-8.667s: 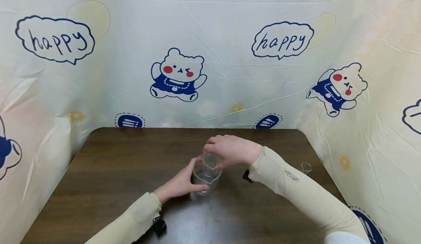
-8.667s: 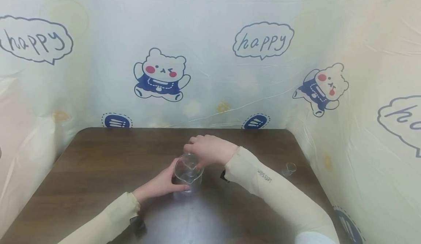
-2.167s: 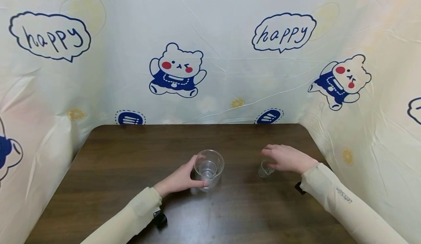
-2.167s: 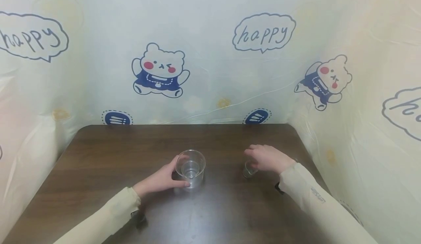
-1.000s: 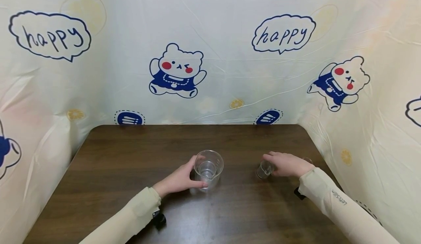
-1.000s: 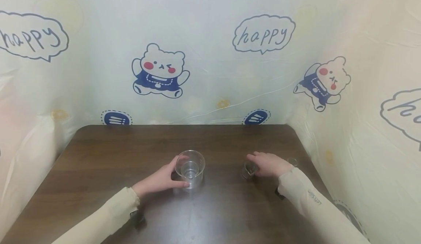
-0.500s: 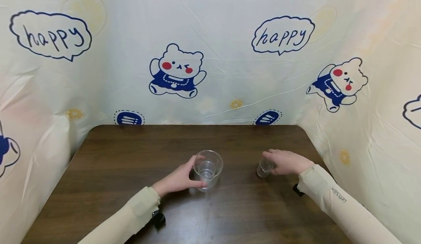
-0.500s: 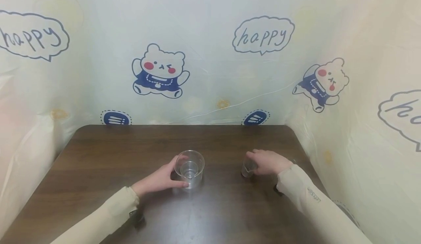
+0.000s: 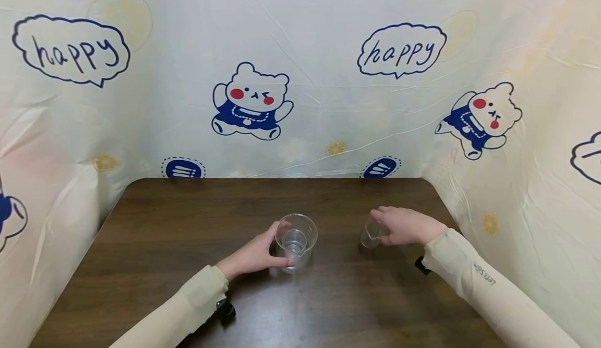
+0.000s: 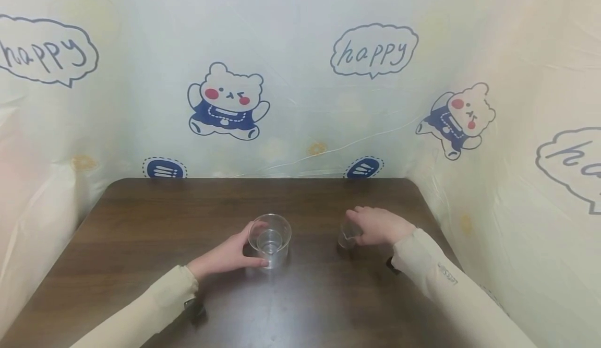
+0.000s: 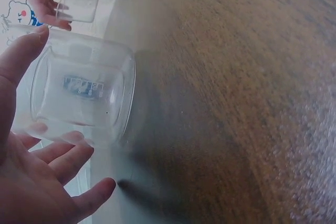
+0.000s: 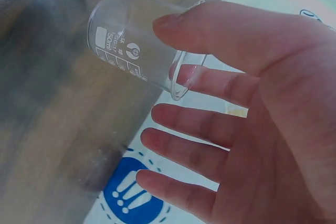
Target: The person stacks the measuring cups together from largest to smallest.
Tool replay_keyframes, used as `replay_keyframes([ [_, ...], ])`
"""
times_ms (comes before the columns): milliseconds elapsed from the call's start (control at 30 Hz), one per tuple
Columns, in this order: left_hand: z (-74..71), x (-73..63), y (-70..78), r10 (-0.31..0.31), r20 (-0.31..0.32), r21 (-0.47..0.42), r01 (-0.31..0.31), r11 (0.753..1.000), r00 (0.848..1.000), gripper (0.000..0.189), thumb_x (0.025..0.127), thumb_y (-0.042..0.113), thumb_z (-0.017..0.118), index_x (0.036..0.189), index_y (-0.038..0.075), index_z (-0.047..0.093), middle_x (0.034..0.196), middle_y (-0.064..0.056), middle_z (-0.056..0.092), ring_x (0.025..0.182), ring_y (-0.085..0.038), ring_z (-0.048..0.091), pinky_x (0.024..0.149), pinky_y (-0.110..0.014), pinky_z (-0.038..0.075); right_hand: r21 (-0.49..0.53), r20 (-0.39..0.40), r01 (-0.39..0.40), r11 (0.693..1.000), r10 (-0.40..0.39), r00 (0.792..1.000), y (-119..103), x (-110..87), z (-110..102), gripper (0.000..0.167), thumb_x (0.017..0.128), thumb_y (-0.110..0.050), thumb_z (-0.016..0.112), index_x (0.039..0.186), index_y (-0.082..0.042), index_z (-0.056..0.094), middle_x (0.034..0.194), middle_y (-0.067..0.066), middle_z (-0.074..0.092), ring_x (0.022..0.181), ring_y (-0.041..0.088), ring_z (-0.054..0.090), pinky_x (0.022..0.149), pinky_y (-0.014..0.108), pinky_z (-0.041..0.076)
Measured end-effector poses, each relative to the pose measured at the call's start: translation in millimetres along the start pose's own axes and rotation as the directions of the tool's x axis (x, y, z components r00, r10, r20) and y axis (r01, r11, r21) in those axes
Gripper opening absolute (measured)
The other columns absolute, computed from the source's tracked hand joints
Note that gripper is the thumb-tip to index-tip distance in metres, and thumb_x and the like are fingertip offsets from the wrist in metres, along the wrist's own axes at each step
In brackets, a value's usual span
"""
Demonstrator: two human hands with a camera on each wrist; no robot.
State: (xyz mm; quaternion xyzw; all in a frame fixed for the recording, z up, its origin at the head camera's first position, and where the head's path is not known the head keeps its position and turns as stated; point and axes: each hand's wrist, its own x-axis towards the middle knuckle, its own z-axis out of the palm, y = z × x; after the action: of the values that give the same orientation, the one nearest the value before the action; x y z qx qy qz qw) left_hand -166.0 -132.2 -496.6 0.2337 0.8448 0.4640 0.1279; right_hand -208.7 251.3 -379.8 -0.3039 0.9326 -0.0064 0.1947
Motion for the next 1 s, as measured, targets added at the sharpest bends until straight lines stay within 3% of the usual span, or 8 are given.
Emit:
replay_keyframes([
  [233, -0.3, 0.7, -1.5, -0.004, 0.003, 0.006, 0.004, 1.0, 1.0, 0.093, 0.081, 0.044, 0.09, 0.152, 0.01, 0.039, 0.151, -0.009, 0.052, 0.136, -0.029, 0.053, 0.113, -0.053, 0.039, -0.022, -0.053, 0.056, 0.998, -0.057, 0.997, -9, 0.0, -14, 0.039, 0.088, -0.017, 0.081, 0.123, -0.011, 0.063, 0.109, 0.004, 0.064, 0.092, 0.02, 0.065, 0.085, 0.043, 0.057],
  [767, -1.8, 0.0, 1.3, -0.002, 0.002, 0.014, 0.002, 1.0, 1.0, 0.093, 0.081, 0.041, 0.09, 0.152, 0.009, 0.039, 0.151, -0.01, 0.052, 0.136, -0.029, 0.053, 0.112, -0.053, 0.039, -0.13, -0.104, 0.158, 0.979, -0.172, 0.98, -40, 5.0, -39, 0.038, 0.083, -0.019, 0.084, 0.117, -0.012, 0.066, 0.103, 0.002, 0.064, 0.092, 0.022, 0.064, 0.083, 0.042, 0.056],
  [1000, -0.6, 0.8, -0.8, -0.009, 0.007, 0.015, 0.009, 1.0, 1.0, 0.094, 0.081, 0.044, 0.09, 0.152, 0.01, 0.039, 0.152, -0.008, 0.051, 0.137, -0.028, 0.053, 0.113, -0.053, 0.039, -0.083, -0.079, 0.19, 0.978, -0.196, 0.977, -51, 5.6, -49, 0.039, 0.086, -0.02, 0.082, 0.12, -0.013, 0.065, 0.108, 0.001, 0.065, 0.093, 0.019, 0.062, 0.085, 0.04, 0.056],
])
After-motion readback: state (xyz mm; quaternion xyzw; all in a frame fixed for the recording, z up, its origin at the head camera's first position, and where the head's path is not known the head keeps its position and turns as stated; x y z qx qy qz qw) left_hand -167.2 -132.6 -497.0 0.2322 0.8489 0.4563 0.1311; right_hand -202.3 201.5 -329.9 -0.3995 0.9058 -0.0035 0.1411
